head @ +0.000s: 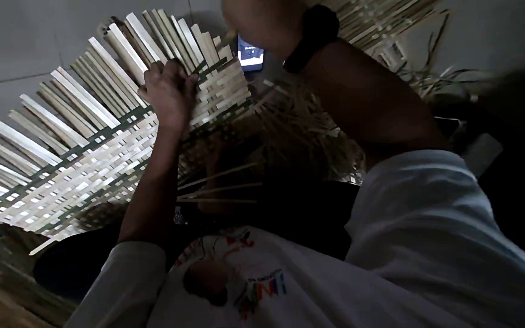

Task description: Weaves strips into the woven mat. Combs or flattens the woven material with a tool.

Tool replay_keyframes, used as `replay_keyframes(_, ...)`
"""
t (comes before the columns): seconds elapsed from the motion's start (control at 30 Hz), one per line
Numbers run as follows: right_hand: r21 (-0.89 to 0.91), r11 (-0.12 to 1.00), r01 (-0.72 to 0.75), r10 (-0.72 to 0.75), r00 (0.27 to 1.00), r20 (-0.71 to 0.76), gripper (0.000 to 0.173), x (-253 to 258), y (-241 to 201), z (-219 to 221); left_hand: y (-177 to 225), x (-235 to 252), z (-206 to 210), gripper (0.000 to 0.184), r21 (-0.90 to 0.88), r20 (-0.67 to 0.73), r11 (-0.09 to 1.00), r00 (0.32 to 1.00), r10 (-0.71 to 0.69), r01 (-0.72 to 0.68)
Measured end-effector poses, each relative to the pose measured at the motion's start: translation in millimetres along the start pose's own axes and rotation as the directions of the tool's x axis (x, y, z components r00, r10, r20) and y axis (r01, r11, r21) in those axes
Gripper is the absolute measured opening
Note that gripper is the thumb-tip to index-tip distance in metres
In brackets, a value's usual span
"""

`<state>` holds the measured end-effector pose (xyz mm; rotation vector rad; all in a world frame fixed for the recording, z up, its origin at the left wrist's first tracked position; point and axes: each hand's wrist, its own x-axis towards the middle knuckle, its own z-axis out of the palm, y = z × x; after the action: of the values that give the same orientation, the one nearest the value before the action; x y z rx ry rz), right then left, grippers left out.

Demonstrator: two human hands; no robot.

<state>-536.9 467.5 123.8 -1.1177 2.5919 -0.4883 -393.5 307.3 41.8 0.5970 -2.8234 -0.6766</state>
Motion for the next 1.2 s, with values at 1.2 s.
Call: replay_keyframes(1.2, -0.015, 1.000, -0.002, 0.001, 0.998, -0.065, 0.033, -32.5, 67.2, 25.3, 72.3, 83.0, -9.7, 0.031, 0.055, 0.534, 0.917, 0.787, 0.308, -0.396)
